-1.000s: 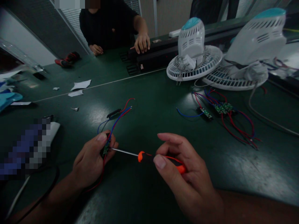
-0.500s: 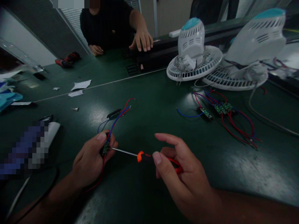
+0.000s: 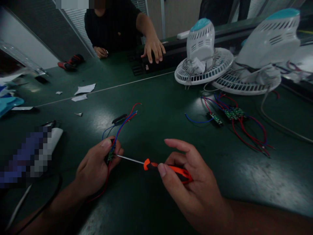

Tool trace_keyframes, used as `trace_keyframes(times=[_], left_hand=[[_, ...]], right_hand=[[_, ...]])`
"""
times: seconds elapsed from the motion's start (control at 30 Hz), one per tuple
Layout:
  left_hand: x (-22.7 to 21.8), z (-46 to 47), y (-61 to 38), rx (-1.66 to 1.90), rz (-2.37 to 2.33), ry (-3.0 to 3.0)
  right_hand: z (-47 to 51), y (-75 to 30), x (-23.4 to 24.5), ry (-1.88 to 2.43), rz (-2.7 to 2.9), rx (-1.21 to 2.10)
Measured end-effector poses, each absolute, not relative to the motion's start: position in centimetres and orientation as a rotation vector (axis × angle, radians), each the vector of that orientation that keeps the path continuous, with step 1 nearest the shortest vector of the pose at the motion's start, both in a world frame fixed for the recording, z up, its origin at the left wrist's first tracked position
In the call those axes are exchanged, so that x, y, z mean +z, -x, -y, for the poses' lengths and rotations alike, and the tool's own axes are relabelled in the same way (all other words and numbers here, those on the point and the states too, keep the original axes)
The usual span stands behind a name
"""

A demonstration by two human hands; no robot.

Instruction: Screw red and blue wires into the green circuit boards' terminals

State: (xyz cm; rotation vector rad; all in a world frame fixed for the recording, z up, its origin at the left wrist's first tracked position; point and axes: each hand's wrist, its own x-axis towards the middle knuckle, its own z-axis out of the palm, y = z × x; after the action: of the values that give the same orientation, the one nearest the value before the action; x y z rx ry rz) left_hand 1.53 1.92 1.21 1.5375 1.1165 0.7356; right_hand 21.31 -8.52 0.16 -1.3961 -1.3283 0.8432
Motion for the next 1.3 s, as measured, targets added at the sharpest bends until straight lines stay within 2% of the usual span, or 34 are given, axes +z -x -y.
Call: trace_keyframes(times=[0.47, 0.77, 0.9, 1.3], left_hand=[[0.96, -2.02, -1.46, 0.762, -1.103, -1.538], [0.99, -1.89, -1.42, 0.757, -1.083, -1.582], [0.81, -1.94, -1.14, 0.747, -1.079, -1.569], [0.8, -2.01, -1.28, 0.749, -1.063, -1.538]], right_hand=[[8.46, -21.29, 0.27, 1.354, 1.326, 0.801], [8.58, -21.28, -0.12, 1.304, 1.185, 0.955], [8.44, -21.22, -0.29, 1.445, 1.122, 1.015], [8.53, -21.29, -0.34, 1.407, 1.292, 0.898]])
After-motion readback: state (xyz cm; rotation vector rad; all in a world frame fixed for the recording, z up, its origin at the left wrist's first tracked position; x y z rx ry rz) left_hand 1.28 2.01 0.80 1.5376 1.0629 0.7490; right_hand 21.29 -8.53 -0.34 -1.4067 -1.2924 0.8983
